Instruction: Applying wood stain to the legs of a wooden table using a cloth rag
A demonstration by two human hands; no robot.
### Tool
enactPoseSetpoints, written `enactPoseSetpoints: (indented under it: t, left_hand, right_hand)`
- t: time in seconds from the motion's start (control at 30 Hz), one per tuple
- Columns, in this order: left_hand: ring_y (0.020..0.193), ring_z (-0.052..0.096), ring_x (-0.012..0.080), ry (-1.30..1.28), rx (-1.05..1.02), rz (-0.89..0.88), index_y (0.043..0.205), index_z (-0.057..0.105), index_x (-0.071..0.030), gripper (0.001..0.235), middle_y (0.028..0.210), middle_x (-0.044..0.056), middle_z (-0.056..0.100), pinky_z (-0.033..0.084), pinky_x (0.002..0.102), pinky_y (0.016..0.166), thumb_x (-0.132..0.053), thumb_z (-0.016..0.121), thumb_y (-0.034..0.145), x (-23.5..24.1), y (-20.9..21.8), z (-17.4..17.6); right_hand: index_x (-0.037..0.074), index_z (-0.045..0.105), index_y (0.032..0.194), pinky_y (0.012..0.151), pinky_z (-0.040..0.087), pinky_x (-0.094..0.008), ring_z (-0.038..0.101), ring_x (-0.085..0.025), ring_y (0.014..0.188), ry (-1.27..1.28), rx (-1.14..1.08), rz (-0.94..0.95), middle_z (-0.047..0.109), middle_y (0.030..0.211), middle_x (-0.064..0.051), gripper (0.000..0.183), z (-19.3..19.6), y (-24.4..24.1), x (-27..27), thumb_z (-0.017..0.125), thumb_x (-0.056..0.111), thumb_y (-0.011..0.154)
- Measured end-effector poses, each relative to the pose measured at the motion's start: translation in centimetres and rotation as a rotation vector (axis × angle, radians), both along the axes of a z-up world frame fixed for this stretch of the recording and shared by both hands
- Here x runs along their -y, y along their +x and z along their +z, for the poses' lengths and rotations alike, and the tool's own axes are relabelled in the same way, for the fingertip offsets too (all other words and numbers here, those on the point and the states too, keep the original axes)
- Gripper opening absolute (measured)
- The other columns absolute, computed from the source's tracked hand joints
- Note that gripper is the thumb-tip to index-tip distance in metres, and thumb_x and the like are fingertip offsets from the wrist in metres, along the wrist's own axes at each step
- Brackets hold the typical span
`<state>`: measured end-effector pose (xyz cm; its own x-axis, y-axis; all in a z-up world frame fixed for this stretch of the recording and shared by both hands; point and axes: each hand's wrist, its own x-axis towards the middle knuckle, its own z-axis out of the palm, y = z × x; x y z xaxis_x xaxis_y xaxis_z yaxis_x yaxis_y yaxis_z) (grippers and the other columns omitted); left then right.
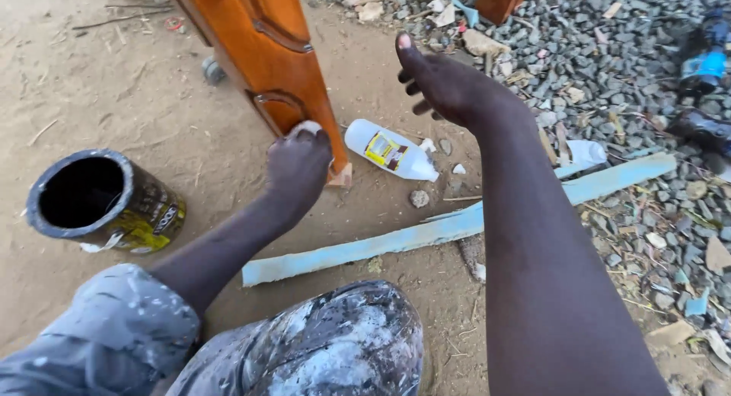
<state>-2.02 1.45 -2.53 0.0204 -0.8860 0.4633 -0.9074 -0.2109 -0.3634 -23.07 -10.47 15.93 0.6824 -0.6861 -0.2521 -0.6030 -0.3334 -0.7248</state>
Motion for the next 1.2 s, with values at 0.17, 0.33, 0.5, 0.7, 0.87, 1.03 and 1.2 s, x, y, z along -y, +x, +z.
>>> enactPoseSetpoints:
  t: [0.17, 0.33, 0.5, 0.7, 0.87, 1.03, 1.2]
  left_hand:
    - [0.073, 0.071, 0.0449, 0.019, 0.087, -0.151, 0.092, 0.073, -0.002, 0.011, 0.076, 0.026, 0.067, 0.055, 0.05, 0.052, 0.0, 0.068, 0.083, 1.4, 3.6, -18.8]
    - [0.051, 0.067, 0.0363, -0.016, -0.076, -0.257, 0.091, 0.072, -0.007, 0.013, 0.07, 0.019, 0.063, 0.051, 0.046, 0.037, -0.006, 0.067, 0.08, -0.6, -1.4, -15.9]
    - [0.05, 0.07, 0.031, -0.063, -0.3, -0.264, 0.11, 0.067, -0.02, 0.021, 0.075, 0.009, 0.068, 0.055, 0.043, 0.046, -0.03, 0.067, 0.092, -6.1, 0.1, -0.7]
    - [0.071, 0.073, 0.0375, -0.141, -0.663, -0.043, 0.111, 0.066, -0.033, 0.016, 0.085, 0.006, 0.077, 0.058, 0.049, 0.059, -0.036, 0.064, 0.095, -16.2, 6.0, 4.7]
    - [0.08, 0.073, 0.0339, -0.25, -0.623, 0.33, 0.108, 0.07, -0.039, 0.014, 0.09, 0.002, 0.071, 0.059, 0.043, 0.066, -0.043, 0.069, 0.094, -24.2, 15.2, 2.9]
    - [0.097, 0.07, 0.044, -0.231, -0.939, 0.725, 0.109, 0.069, -0.04, 0.025, 0.098, 0.009, 0.074, 0.055, 0.054, 0.087, -0.058, 0.07, 0.092, -29.1, 23.8, 3.0]
    - [0.103, 0.073, 0.042, 0.019, -0.989, 0.774, 0.107, 0.077, -0.028, 0.026, 0.101, 0.016, 0.077, 0.058, 0.049, 0.09, -0.046, 0.067, 0.09, -27.6, 34.1, -1.9]
  right_hand:
    - [0.002, 0.054, 0.145, 0.114, 0.04, -0.055, 0.059, -0.04, 0.131, -0.014, -0.247, 0.02, 0.062, 0.136, -0.025, 0.091, 1.3, 0.9, -1.4, 0.022, 0.074, 0.099]
    - [0.002, 0.053, 0.147, 0.116, 0.042, -0.051, 0.056, -0.04, 0.136, 0.093, -0.207, 0.01, 0.057, 0.146, -0.025, 0.087, 0.2, 1.6, -0.6, 0.033, 0.071, 0.097]
    - [0.0, 0.066, 0.135, 0.112, 0.047, -0.051, 0.062, -0.037, 0.131, 0.064, -0.377, 0.097, 0.064, 0.14, -0.023, 0.076, -1.4, 4.5, 1.3, 0.048, 0.063, 0.096]
    - [0.006, 0.078, 0.116, 0.099, 0.056, -0.046, 0.069, -0.034, 0.12, 0.35, -0.687, 0.404, 0.074, 0.12, -0.019, 0.061, -5.3, 11.5, -2.8, 0.08, 0.053, 0.077]
    - [0.009, 0.069, 0.128, 0.103, 0.053, -0.054, 0.063, -0.037, 0.125, 0.452, -0.689, 0.71, 0.065, 0.136, -0.017, 0.064, -12.5, 21.0, -11.3, 0.074, 0.056, 0.086]
    - [0.012, 0.052, 0.148, 0.118, 0.041, -0.052, 0.048, -0.034, 0.143, 0.084, -0.449, 0.886, 0.053, 0.152, -0.016, 0.08, -12.9, 28.8, -18.6, 0.061, 0.065, 0.088]
    - [0.008, 0.039, 0.155, 0.122, 0.037, -0.049, 0.043, -0.035, 0.148, 0.089, -0.312, 0.818, 0.05, 0.156, -0.018, 0.076, -8.8, 31.3, -21.4, 0.057, 0.051, 0.094]
